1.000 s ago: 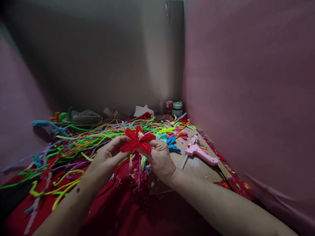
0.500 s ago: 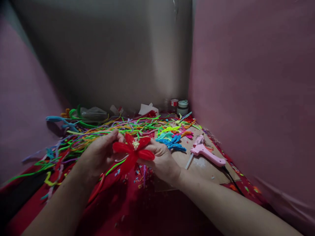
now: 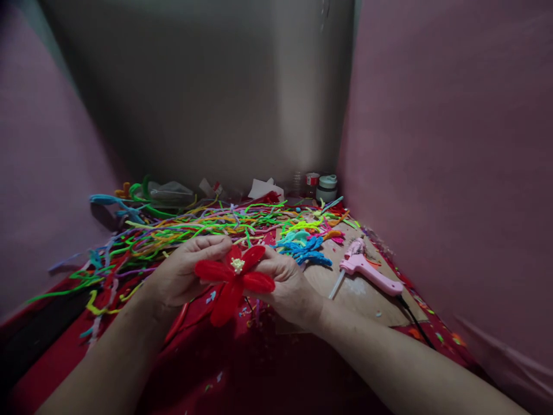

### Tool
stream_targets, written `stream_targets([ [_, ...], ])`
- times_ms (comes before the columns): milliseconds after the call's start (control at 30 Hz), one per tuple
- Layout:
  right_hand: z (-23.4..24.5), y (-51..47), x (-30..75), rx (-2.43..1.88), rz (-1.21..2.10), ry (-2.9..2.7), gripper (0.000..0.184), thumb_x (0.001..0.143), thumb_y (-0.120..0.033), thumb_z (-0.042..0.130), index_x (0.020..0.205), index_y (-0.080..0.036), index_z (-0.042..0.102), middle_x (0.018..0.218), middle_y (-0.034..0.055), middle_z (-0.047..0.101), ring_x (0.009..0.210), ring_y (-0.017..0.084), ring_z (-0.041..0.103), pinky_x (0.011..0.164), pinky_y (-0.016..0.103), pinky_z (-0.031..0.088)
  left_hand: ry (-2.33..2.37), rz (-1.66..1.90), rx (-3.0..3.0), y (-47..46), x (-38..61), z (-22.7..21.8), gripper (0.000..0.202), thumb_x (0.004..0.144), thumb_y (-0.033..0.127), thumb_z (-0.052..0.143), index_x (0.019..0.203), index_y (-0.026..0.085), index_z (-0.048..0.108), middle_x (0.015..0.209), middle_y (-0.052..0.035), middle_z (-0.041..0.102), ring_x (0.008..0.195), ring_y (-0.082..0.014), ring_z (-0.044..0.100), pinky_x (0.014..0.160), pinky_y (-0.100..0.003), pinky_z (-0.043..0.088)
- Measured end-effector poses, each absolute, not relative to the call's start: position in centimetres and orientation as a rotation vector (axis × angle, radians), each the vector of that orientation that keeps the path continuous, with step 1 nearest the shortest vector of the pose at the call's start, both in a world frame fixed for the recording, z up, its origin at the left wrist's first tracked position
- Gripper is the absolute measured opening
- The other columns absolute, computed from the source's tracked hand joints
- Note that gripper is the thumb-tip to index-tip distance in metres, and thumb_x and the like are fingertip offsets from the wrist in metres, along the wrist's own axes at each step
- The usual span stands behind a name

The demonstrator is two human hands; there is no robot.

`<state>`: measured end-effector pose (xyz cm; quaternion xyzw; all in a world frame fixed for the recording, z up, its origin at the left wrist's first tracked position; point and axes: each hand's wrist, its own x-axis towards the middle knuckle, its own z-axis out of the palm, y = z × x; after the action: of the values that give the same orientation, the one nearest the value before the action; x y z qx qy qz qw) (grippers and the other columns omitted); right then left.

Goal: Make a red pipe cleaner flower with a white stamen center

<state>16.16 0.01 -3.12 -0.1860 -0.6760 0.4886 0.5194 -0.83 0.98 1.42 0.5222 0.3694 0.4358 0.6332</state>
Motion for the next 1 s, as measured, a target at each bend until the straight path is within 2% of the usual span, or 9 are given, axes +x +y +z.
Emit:
stream_targets([
  [200,-3.5,0.4,16.3,-0.496,1.109,-1.561,0.008,0.076,-0.029,0.067,0.08,-0.03,0.074,0.089,0.0004,0.065,0.085,0.016,0.056,0.083,0.036,0.044,0.745,1.035,1.179,1.3,-0.8,1.3,0.035,0.082,0.035,0.055,0.055,0.014,0.047,0.046,0.0058,0.038,0.038,-0.0024,0.028,0.038,-0.016,0.021],
  [333,-3.4,0.5,16.3,-0.541,1.078,-1.515,0.011,0.075,-0.029,0.068,0.084,-0.029,0.074,0.091,0.0007,0.065,0.085,0.016,0.056,0.081,0.034,0.044,0.797,1.034,1.174,1.8,-0.9,0.8,0.031,0.08,0.03,0.059,0.057,0.014,0.047,0.049,0.0058,0.039,0.04,-0.0024,0.027,0.038,-0.015,0.021],
  [400,-3.4,0.7,16.2,-0.535,1.128,-1.466,0.011,0.075,-0.03,0.068,0.084,-0.028,0.073,0.091,0.0007,0.066,0.084,0.016,0.056,0.08,0.033,0.044,0.833,1.038,1.226,1.9,-0.9,0.6,0.024,0.077,0.028,0.062,0.061,0.013,0.053,0.051,0.0052,0.043,0.042,-0.0029,0.032,0.041,-0.015,0.026],
  [500,-3.3,1.1,16.0,-0.482,1.259,-1.275,0.009,0.074,-0.03,0.069,0.079,-0.025,0.073,0.078,-0.0009,0.065,0.072,0.013,0.055,0.072,0.029,0.044,0.873,1.043,1.362,1.5,-0.3,0.4,0.013,0.075,0.026,0.064,0.076,0.014,0.06,0.065,0.0016,0.056,0.056,-0.0066,0.048,0.055,-0.018,0.04],
  [600,-3.2,1.6,15.8,-0.446,1.376,-1.056,0.007,0.072,-0.026,0.07,0.077,-0.021,0.072,0.067,-0.002,0.064,0.061,0.011,0.051,0.061,0.025,0.042,0.884,1.031,1.486,0.7,1.2,0.3,0.019,0.076,0.025,0.062,0.093,0.016,0.06,0.09,-0.0035,0.063,0.081,-0.0136,0.057,0.075,-0.025,0.045],
  [667,-3.1,1.7,15.7,-0.448,1.435,-0.966,0.009,0.071,-0.024,0.071,0.078,-0.02,0.072,0.069,-0.0013,0.065,0.062,0.012,0.053,0.062,0.025,0.043,0.864,1.032,1.6,0.1,2.3,-0.1,0.025,0.077,0.025,0.059,0.101,0.017,0.056,0.101,-0.0062,0.063,0.088,-0.0167,0.058,0.082,-0.031,0.045],
  [733,-3.2,1.8,15.6,-0.456,1.465,-0.913,0.009,0.069,-0.024,0.072,0.077,-0.02,0.072,0.072,-0.0009,0.067,0.064,0.012,0.055,0.066,0.027,0.044,0.987,1.111,1.814,-0.3,3.3,-0.9,0.025,0.078,0.023,0.057,0.102,0.017,0.054,0.099,-0.0071,0.063,0.085,-0.0175,0.059,0.079,-0.031,0.045],
  [800,-3.3,1.7,15.5,-0.471,1.469,-0.888,0.009,0.067,-0.025,0.073,0.074,-0.02,0.072,0.07,-0.0013,0.067,0.062,0.012,0.055,0.066,0.027,0.043,1.257,1.166,2.078,-0.5,4.0,-2.0,0.019,0.081,0.022,0.051,0.098,0.016,0.053,0.089,-0.008,0.063,0.076,-0.0186,0.059,0.071,-0.031,0.045],
  [1000,-3.5,1.4,15.0,-0.552,1.481,-0.825,0.012,0.065,-0.028,0.075,0.072,-0.018,0.071,0.066,-0.002,0.064,0.061,0.011,0.051,0.06,0.024,0.04,1.691,1.041,2.612,-0.3,4.0,-3.7,0.018,0.089,0.02,0.035,0.091,0.014,0.052,0.072,-0.0071,0.061,0.061,-0.0198,0.058,0.055,-0.029,0.038],
])
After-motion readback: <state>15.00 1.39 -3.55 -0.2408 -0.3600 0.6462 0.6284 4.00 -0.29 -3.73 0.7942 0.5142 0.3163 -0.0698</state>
